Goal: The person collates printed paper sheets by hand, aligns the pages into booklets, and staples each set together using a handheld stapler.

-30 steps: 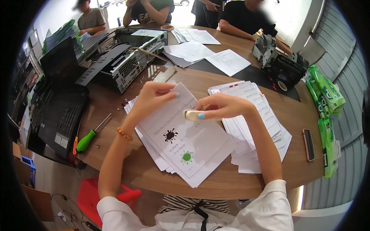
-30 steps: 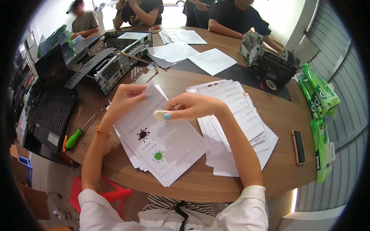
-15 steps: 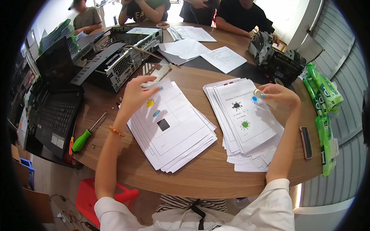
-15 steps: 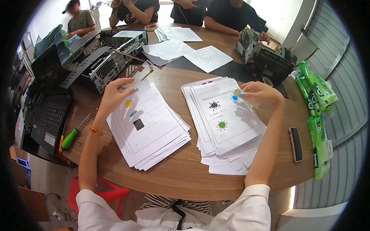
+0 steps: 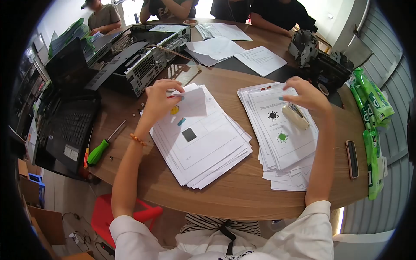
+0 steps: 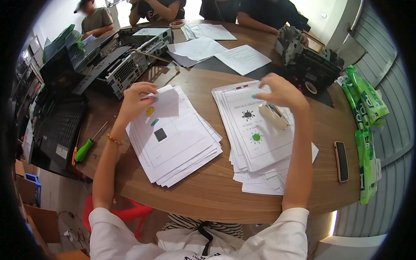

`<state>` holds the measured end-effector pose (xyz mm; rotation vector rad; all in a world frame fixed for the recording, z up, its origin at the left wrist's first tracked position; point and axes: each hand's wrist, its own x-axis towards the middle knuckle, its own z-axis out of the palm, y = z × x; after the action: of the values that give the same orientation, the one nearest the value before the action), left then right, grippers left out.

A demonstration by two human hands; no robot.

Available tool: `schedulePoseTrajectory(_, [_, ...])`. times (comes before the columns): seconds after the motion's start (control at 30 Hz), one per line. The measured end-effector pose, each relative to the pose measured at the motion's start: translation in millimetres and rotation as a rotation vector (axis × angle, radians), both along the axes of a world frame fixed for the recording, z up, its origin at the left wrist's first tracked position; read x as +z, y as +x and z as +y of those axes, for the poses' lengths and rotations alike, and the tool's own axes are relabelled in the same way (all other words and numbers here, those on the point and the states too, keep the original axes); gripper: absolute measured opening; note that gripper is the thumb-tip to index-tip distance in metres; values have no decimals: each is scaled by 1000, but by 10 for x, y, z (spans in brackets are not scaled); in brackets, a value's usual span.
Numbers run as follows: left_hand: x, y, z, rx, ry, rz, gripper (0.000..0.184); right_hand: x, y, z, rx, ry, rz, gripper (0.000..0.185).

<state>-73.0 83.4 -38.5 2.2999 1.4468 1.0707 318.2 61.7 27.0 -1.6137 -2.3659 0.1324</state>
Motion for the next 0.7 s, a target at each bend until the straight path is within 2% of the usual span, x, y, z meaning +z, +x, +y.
schedulePoseTrajectory(0.03, [-7, -22, 30, -128, -101, -158, 17, 1, -179, 24, 104, 89, 8, 24])
schedulePoseTrajectory(0.07, [10, -20, 22, -127, -102, -156, 17, -20, -370, 16, 99, 75, 59, 22])
schedulePoseTrajectory(0.13, [60, -1, -8, -137, -373, -276, 10, -146, -747, 23, 104, 36, 228, 20])
schedulePoseTrajectory(0.23, [79, -40, -28, -224, -515, -224, 10, -569, -1227, 79, 138, -8, 494, 18])
schedulePoseTrajectory(0.27, [86, -51, -29, -222, -514, -222, 10, -657, -1350, 42, 140, -7, 496, 18])
schedulePoseTrajectory(0.33, [100, -87, -20, -393, -512, -212, 9, -783, -1545, -51, 141, 4, 557, 19])
schedulePoseTrajectory(0.43, [55, -133, 40, -446, -449, -156, 10, -836, -1637, -47, 160, 75, 600, 25])
schedulePoseTrajectory(0.57, [36, -154, 61, -473, -495, -223, 9, -810, -1764, 28, 88, 87, 497, 26])
schedulePoseTrajectory(0.63, [52, -148, 51, -478, -494, -230, 8, -806, -1857, 22, 69, 172, 413, 24])
schedulePoseTrajectory(0.7, [63, -142, 45, -471, -494, -230, 8, -788, -1914, -26, 77, 226, 463, 21])
